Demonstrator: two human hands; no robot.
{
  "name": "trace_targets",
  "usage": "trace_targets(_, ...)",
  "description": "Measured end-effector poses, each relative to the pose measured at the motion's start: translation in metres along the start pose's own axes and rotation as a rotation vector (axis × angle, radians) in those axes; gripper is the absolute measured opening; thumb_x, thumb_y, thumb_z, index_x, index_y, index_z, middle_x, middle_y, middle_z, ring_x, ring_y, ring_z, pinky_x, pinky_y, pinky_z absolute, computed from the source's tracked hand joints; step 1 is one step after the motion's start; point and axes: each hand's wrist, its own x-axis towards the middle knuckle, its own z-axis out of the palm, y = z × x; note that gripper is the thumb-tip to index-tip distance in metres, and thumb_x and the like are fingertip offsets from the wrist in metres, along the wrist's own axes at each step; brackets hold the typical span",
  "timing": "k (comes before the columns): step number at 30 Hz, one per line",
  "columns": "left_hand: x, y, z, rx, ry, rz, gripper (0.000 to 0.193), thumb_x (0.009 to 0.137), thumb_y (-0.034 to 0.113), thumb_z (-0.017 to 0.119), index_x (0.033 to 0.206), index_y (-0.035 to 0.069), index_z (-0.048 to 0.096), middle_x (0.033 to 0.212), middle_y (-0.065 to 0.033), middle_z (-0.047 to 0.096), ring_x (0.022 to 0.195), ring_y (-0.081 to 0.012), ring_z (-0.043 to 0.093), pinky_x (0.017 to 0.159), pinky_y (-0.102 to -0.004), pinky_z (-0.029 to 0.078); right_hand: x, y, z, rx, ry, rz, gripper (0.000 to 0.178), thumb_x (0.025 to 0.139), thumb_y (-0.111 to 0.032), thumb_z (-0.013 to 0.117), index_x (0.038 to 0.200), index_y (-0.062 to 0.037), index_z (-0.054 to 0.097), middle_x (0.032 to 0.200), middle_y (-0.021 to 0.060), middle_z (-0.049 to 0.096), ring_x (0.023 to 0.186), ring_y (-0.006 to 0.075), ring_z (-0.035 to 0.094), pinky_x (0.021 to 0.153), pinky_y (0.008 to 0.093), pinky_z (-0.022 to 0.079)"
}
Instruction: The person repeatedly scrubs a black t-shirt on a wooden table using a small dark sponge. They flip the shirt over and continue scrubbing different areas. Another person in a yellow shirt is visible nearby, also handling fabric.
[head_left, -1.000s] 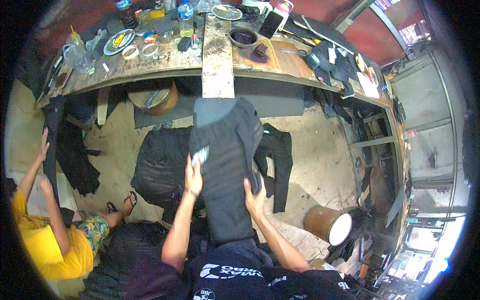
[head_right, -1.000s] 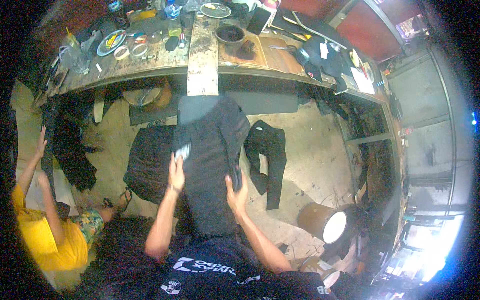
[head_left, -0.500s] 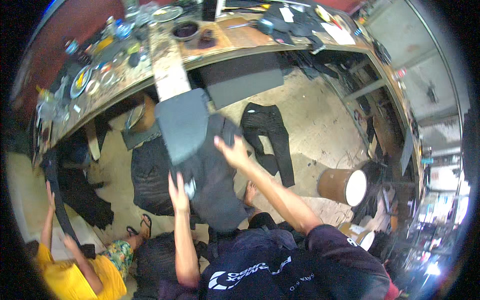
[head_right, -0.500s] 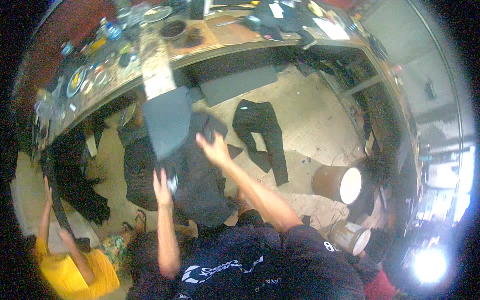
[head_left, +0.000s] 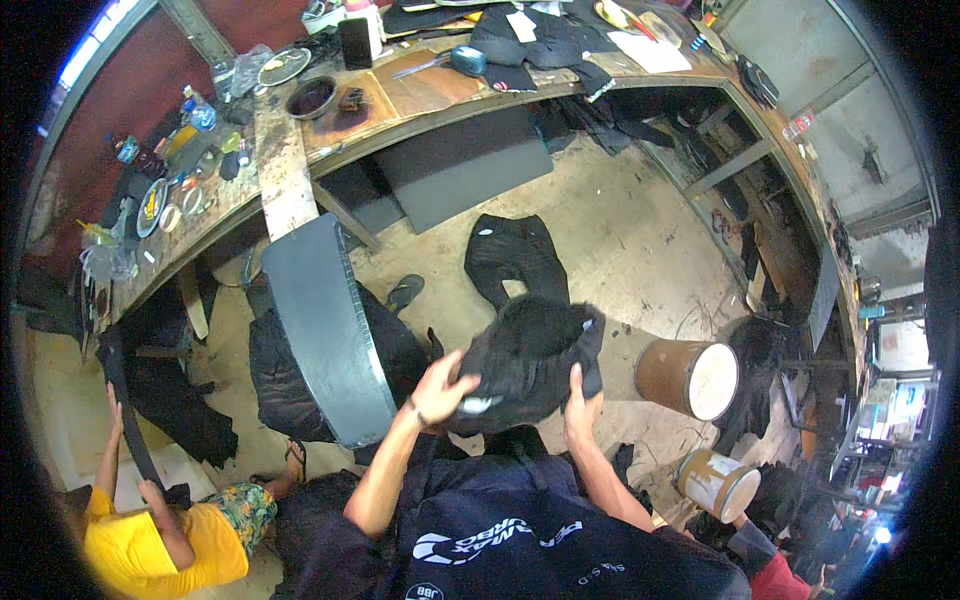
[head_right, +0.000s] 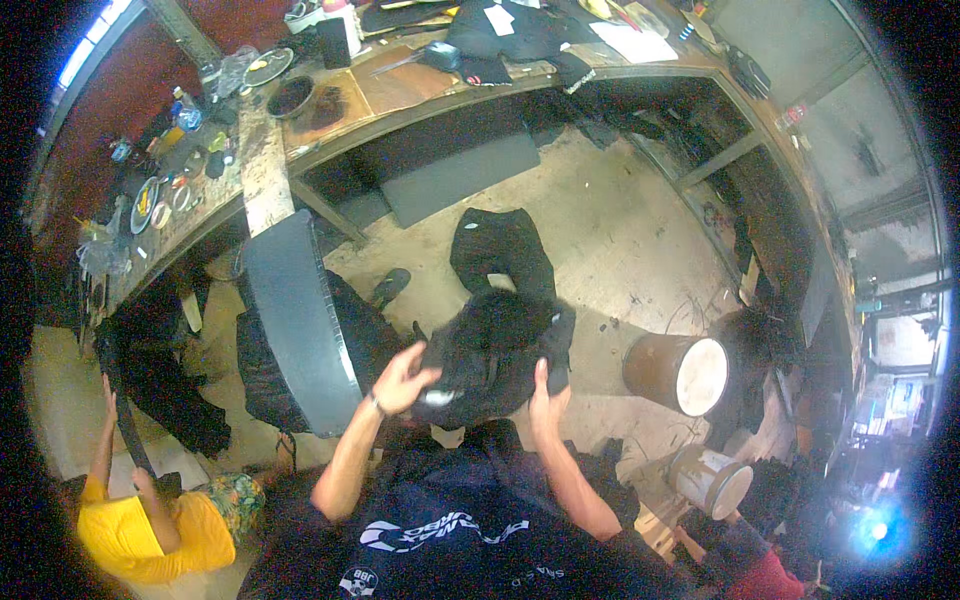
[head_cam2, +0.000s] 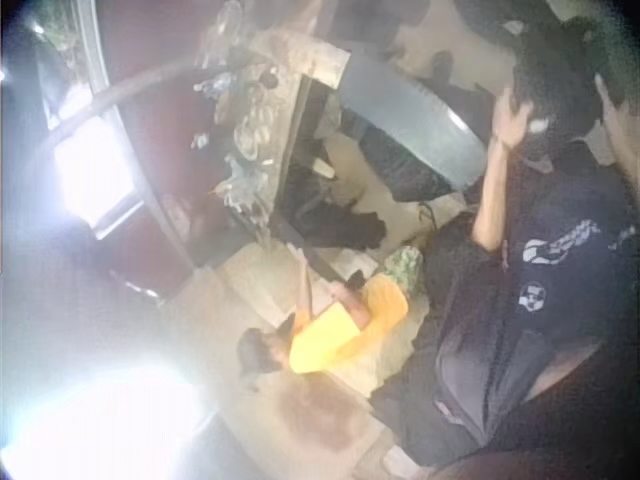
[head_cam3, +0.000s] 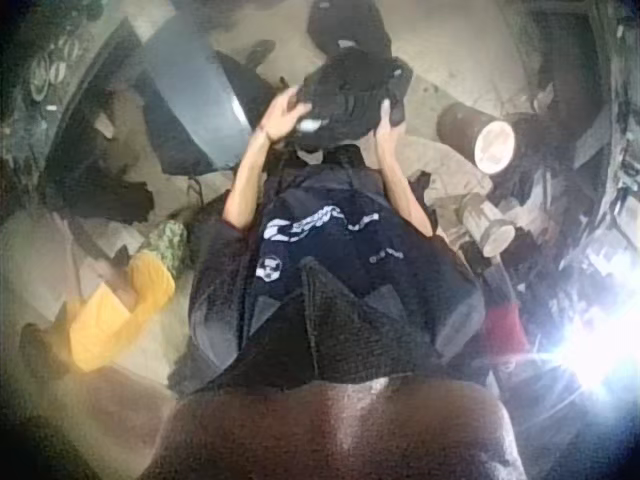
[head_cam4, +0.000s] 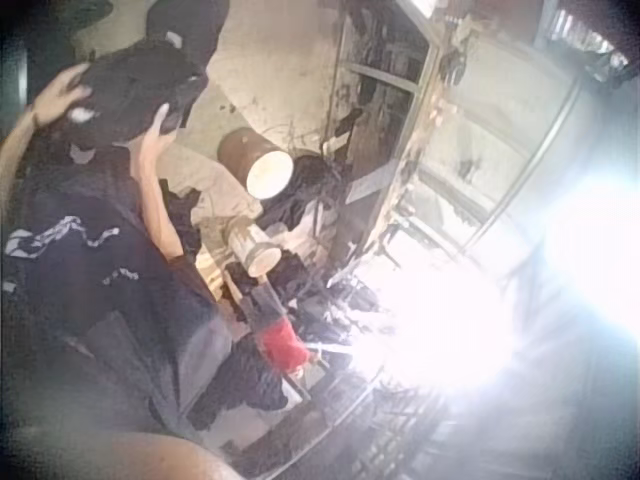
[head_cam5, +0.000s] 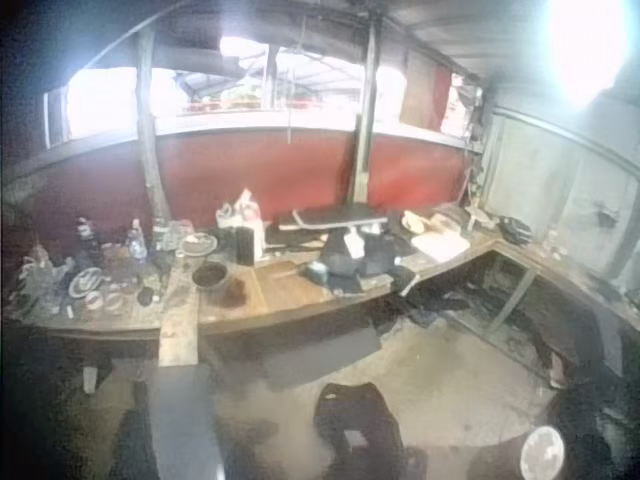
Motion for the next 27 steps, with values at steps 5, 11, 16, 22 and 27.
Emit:
trace_targets(5,0.143,0.029,-0.025,0.157,0.466,0.196,0.076,0.101,0.040,0.073,0.156,-0.004,0.044,0.162,-0.0344,0.043,0.153,-0.0458,0.042,0.126,-0.0476,0.037,0.148,-0.007,0.097,-0.007,0.104,-0.118,0.078,0.102,-0.049,0.075,0.151,0.0067,0.053,0.151,0.0196,0.062,0.137,0.0324,0.059,0.117,0.0426,0.043)
trace_targets(11,0.108,0.076,-0.105,0.281,0.776,0.401,0.064,0.099,0.042,0.074,0.149,0.007,0.057,0.166,-0.0344,0.035,0.155,-0.0503,0.036,0.127,-0.0543,0.034,0.226,-0.017,0.191,-0.172,0.177,-0.357,0.069,0.101,-0.057,0.074,0.132,0.0048,0.065,0.117,0.0180,0.074,0.106,0.0288,0.068,0.098,0.0434,0.053)
trace_targets(16,-0.049,0.001,-0.185,-0.220,1.032,0.468,0.032,0.110,0.025,0.063,0.130,0.000,0.071,0.139,-0.0173,0.069,0.130,-0.0283,0.066,0.107,-0.0414,0.056,0.131,0.045,0.146,-0.082,-0.335,-0.045,0.070,0.112,-0.053,0.057,0.153,0.0021,0.049,0.146,0.0158,0.058,0.122,0.0235,0.062,0.107,0.0387,0.052)
trace_targets(22,-0.052,-0.219,-0.299,0.345,1.027,-0.196,0.054,0.101,0.034,0.075,0.143,0.003,0.060,0.143,-0.0181,0.067,0.136,-0.0327,0.064,0.113,-0.0549,0.050,-0.004,0.141,0.031,-0.842,-0.513,0.064,0.075,0.111,-0.053,0.055,0.164,-0.0023,0.041,0.153,0.0285,0.059,0.139,0.0371,0.059,0.118,0.0467,0.043)
trace_targets(27,-0.007,-0.260,-0.363,1.015,0.452,-0.572,0.093,0.081,0.045,0.092,0.154,0.009,0.048,0.148,-0.0111,0.061,0.144,-0.0333,0.051,0.118,-0.0697,0.033,-0.061,0.146,0.031,-0.951,-0.653,-0.043,0.077,0.109,-0.040,0.060,0.172,-0.0100,0.027,0.142,0.0282,0.065,0.120,0.0394,0.070,0.105,0.0488,0.052)
